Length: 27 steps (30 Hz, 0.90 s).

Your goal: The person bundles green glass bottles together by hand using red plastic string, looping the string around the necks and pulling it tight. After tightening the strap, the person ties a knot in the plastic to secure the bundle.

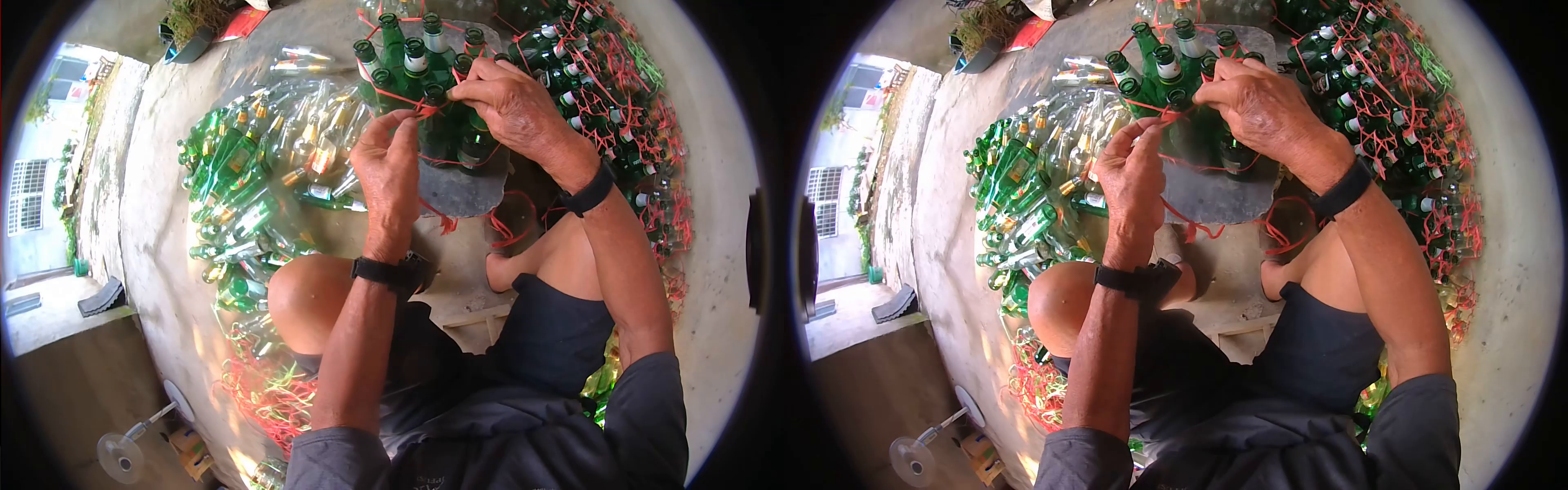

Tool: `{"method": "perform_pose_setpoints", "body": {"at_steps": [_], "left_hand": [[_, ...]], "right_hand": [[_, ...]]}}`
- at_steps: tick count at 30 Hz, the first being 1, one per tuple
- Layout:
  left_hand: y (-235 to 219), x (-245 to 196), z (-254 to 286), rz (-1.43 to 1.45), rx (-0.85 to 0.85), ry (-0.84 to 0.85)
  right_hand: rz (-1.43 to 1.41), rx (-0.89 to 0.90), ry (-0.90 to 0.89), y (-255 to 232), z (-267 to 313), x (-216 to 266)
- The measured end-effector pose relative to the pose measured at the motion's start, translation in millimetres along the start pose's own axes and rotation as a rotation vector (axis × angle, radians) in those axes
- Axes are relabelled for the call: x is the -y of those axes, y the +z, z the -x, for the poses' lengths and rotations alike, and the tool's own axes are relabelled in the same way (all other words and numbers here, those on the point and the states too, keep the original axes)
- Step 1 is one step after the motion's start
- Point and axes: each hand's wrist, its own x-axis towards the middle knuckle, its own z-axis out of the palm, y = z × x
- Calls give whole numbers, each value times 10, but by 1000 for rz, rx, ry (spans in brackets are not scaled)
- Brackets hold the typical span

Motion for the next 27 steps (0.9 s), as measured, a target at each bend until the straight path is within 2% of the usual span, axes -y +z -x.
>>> {"method": "perform_pose_setpoints", "body": {"at_steps": [13, 21, 27], "left_hand": [[24, 115, -13, 17, 10, 7], [-20, 107, -180, -168, 52, -39], [-6, 140, -363, -227, 101, -4]], "right_hand": [[-32, 17, -5, -21, -25, -18], [-67, 13, 11, -25, -33, -5], [-71, 40, -8, -40, -32, -26]]}}
